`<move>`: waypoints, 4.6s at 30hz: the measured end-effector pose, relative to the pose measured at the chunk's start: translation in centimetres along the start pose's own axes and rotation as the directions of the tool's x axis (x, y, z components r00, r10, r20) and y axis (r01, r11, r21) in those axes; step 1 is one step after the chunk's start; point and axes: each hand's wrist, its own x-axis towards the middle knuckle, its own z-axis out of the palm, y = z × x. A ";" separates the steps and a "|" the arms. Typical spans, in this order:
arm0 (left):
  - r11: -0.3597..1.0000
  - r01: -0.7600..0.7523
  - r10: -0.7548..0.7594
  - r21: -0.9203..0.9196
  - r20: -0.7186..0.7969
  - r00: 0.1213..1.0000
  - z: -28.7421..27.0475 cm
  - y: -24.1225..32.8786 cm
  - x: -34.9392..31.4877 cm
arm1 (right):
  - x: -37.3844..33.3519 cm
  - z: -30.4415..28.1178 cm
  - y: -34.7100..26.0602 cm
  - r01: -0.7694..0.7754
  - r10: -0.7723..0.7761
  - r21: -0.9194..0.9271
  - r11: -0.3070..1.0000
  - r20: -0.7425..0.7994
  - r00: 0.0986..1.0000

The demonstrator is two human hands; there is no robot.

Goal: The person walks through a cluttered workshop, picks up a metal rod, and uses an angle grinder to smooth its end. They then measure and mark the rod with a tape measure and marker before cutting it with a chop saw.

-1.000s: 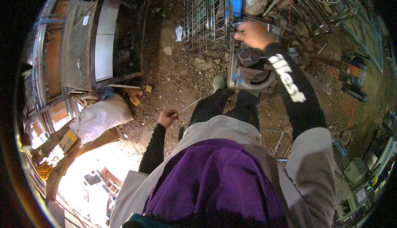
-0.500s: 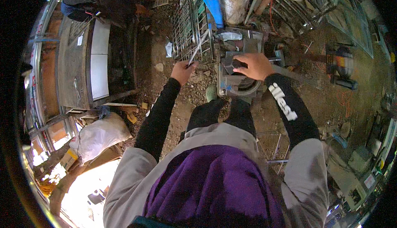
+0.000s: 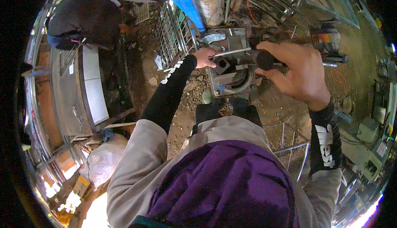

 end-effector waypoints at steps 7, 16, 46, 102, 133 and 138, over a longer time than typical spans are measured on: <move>0.944 -0.323 0.311 -0.070 -0.142 0.940 0.8 -1.4 0.3 | -5.3 3.7 1.7 -0.287 0.310 0.167 0.943 -0.129 0.942; 0.978 0.129 -0.175 -0.164 -0.311 0.934 5.9 -2.7 -2.5 | -6.2 7.0 2.4 -0.398 0.424 0.248 0.883 -0.061 0.903; 0.713 0.073 -0.377 -0.698 -0.294 0.878 7.7 3.5 -5.5 | -0.3 16.9 4.8 -0.123 0.125 0.310 0.943 0.013 0.992; 0.864 -0.092 -0.173 -0.495 -0.463 0.869 4.8 2.4 -5.1 | 4.1 16.8 7.9 -0.264 0.271 0.128 0.956 -0.045 0.962; 0.807 -0.460 0.049 -0.370 -0.734 0.678 1.8 5.2 -5.2 | 4.0 14.4 7.7 -0.301 0.280 0.294 0.907 0.112 0.953; 0.902 -0.224 -0.048 -0.370 -0.601 0.798 -2.0 7.9 -6.1 | 6.7 11.1 6.1 -0.338 0.290 0.225 0.914 0.224 0.931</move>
